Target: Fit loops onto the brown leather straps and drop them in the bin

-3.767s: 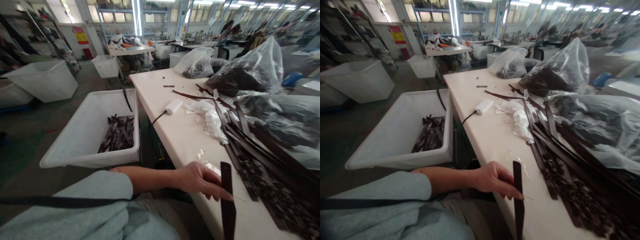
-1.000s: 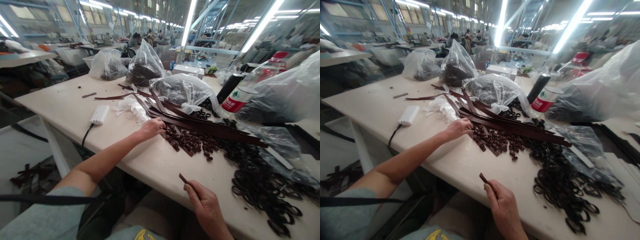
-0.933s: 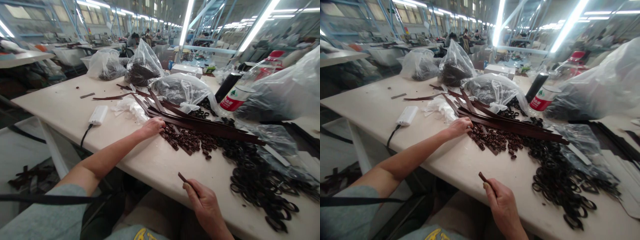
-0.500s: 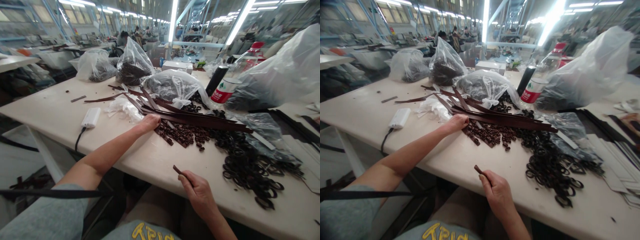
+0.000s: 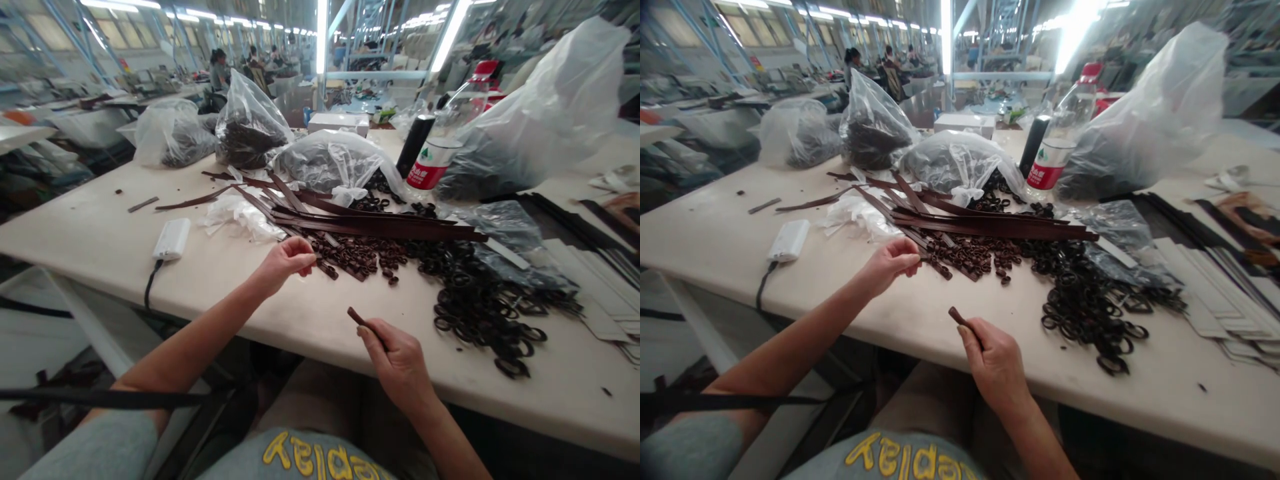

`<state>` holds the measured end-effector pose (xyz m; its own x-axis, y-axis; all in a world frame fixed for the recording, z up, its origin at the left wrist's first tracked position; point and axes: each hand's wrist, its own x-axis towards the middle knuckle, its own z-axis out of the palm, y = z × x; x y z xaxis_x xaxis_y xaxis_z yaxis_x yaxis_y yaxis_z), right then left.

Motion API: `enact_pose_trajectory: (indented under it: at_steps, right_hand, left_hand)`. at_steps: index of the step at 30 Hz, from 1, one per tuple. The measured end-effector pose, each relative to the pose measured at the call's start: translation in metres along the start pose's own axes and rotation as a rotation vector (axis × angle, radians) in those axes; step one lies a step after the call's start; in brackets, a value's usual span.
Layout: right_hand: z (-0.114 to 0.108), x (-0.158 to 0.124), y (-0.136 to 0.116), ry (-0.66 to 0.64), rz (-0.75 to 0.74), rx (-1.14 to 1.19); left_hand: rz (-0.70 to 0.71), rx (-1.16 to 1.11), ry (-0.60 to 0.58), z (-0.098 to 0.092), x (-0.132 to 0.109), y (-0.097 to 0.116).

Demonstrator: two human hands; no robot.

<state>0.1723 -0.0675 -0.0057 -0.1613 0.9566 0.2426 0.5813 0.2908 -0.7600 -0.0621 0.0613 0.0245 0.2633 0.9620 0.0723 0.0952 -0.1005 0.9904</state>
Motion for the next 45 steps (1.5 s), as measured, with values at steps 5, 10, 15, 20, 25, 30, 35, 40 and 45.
enact_pose_trajectory:
  at_steps: [5, 10, 15, 20, 25, 30, 35, 40, 45]
  right_hand:
    - [-0.003, 0.005, -0.023, 0.075, -0.129, -0.066]
    - [0.007, 0.005, -0.033, 0.057, -0.214, -0.185]
    - [0.008, -0.001, -0.031, 0.018, -0.237, -0.214]
    - [0.001, -0.007, -0.027, -0.091, -0.245, -0.151]
    - [0.004, -0.009, -0.025, -0.082, -0.237, -0.077]
    - [0.010, -0.012, -0.025, -0.144, -0.108, 0.121]
    - [0.004, -0.016, -0.026, -0.199, -0.031, 0.012]
    - [0.004, -0.021, -0.025, -0.208, -0.020, -0.224]
    - [0.010, -0.022, -0.022, -0.211, -0.077, -0.235]
  left_hand:
    - [-0.249, -0.474, -0.060, 0.027, -0.061, 0.006]
    - [-0.252, -0.580, -0.093, 0.046, -0.083, 0.004]
    - [-0.208, -0.558, -0.102, 0.049, -0.088, -0.003]
    - [-0.221, -0.519, -0.174, 0.047, -0.091, -0.007]
    - [-0.318, -0.493, -0.240, 0.056, -0.097, -0.015]
    - [-0.176, -0.359, -0.131, 0.057, -0.099, -0.016]
    - [-0.085, -0.219, -0.049, 0.046, -0.094, -0.005]
    - [-0.105, -0.183, -0.019, 0.041, -0.094, -0.002]
    - [-0.088, -0.186, -0.033, 0.042, -0.096, -0.006]
